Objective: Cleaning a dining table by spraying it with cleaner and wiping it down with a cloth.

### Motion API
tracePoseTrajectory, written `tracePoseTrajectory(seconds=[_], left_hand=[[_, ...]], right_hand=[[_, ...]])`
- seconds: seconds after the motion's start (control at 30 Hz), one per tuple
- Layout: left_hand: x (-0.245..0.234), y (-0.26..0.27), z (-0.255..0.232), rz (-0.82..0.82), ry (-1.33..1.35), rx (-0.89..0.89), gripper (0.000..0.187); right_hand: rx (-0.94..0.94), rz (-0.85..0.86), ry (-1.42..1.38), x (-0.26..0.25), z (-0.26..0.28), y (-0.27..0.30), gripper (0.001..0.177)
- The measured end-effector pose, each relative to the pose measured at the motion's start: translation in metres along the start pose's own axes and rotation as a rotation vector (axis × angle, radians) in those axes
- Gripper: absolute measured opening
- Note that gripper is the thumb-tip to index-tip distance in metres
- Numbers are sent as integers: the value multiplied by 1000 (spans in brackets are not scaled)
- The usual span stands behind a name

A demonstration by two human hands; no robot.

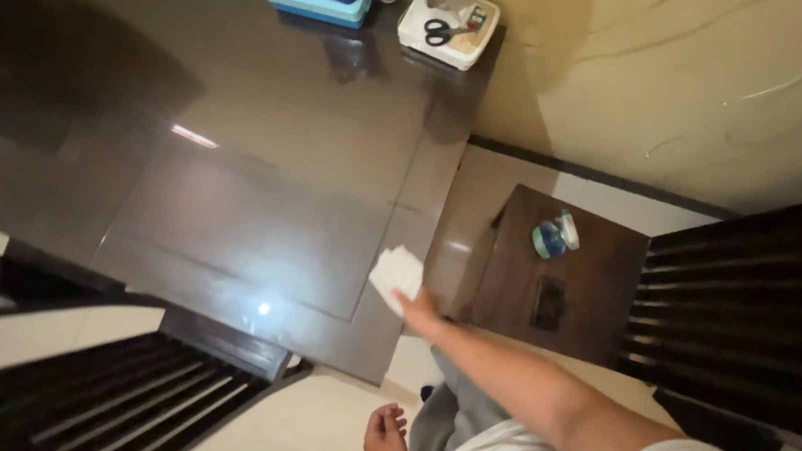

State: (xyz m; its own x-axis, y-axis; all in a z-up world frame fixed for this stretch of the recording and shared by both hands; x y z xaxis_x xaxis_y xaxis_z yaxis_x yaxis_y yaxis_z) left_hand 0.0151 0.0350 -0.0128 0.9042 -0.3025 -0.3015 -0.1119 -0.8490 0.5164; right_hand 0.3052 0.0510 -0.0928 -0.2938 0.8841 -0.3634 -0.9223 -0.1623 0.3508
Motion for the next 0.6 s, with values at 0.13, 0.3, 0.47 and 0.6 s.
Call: tracePoseTrajectory(seconds=[0.13,0.3,0.47,0.6], left_hand=[[-10,15,3,-34,22,9,30],[-39,34,15,-97,77,-7,28],[-70,45,32,-191,116,-46,27],[-88,53,29,-228,116,-14,28]], right_hand=[[49,56,294,2,-24,86,49],[-352,-121,122,-44,62,136,44],[-674,-170,233,-67,174,123,62],[-828,-42,450,-34,176,105,49]])
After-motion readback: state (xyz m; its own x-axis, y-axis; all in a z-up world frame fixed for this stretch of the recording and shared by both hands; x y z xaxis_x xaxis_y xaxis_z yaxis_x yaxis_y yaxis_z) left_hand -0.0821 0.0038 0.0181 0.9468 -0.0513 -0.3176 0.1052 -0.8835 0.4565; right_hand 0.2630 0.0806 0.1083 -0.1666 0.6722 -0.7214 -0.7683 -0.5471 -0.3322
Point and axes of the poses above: each hand's wrist, its own y-axis away from the middle knuckle, its own x-axis out of the palm, z = x × y, the point moved 6 cm from there along -y, towards the middle knuckle, and after that the axes turned 15 degrees about -z, right-handed, at the moved point
